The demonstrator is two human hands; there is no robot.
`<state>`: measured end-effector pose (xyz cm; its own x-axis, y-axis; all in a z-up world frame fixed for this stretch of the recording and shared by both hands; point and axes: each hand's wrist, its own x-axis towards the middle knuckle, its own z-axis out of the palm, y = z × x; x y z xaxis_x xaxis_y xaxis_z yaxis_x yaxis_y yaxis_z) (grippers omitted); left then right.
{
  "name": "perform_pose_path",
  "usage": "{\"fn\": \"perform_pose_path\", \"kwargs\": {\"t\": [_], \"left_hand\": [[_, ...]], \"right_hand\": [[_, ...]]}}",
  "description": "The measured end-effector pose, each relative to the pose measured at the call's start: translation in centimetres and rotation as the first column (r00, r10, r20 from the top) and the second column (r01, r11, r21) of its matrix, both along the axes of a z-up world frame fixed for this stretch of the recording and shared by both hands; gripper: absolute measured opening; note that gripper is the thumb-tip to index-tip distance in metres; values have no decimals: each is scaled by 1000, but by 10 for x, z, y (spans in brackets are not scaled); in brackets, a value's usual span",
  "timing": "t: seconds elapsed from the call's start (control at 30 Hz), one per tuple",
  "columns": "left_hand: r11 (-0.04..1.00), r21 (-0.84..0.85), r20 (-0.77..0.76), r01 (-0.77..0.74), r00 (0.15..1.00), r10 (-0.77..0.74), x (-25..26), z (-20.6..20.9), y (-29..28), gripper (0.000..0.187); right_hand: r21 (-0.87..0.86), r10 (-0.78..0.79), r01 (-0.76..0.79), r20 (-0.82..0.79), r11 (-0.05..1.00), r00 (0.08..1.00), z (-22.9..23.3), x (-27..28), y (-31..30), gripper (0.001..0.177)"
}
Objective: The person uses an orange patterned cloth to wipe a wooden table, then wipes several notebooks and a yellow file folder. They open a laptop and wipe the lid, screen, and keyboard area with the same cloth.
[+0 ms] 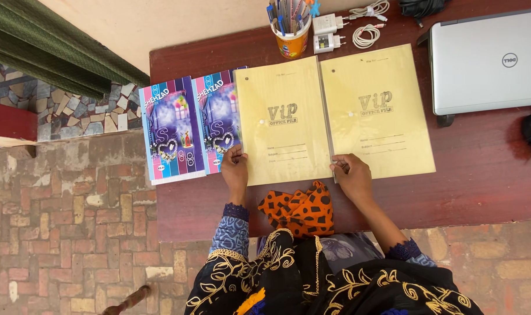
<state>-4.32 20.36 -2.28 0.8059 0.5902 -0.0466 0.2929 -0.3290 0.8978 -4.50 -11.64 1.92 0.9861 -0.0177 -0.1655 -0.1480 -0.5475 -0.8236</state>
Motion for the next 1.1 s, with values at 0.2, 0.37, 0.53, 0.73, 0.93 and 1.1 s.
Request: {"fn": "perform_pose_path", "kwargs": {"t": [0.2, 0.37, 0.53, 0.73, 0.93, 1.1], "left_hand": [[993, 108, 12, 35, 999, -37, 4, -7, 4, 32], [986, 163, -5, 42, 999, -42, 5, -6, 2, 37], [969, 232, -23, 80, 997, -77, 5, 3, -3, 47], [948, 307, 0, 82, 996, -86, 8, 2, -14, 48], [931, 356, -20, 81, 997, -79, 6, 0, -17, 48], [928, 360, -23, 93, 996, -91, 6, 1, -18, 47]], "right_hand": [[-388, 97, 37, 320, 921, 942, -9, 2, -32, 45], [-538, 120, 75, 318, 840, 940, -35, 13, -73, 70], [-501, 90, 80, 307, 862, 948, -54, 14, -81, 75], [-501, 78, 93, 308, 860, 948, -58, 13, -79, 74], [-486, 62, 99, 304, 869, 951, -57, 14, -77, 74], [-493, 64, 99, 303, 864, 951, -59, 15, -78, 75]]}}
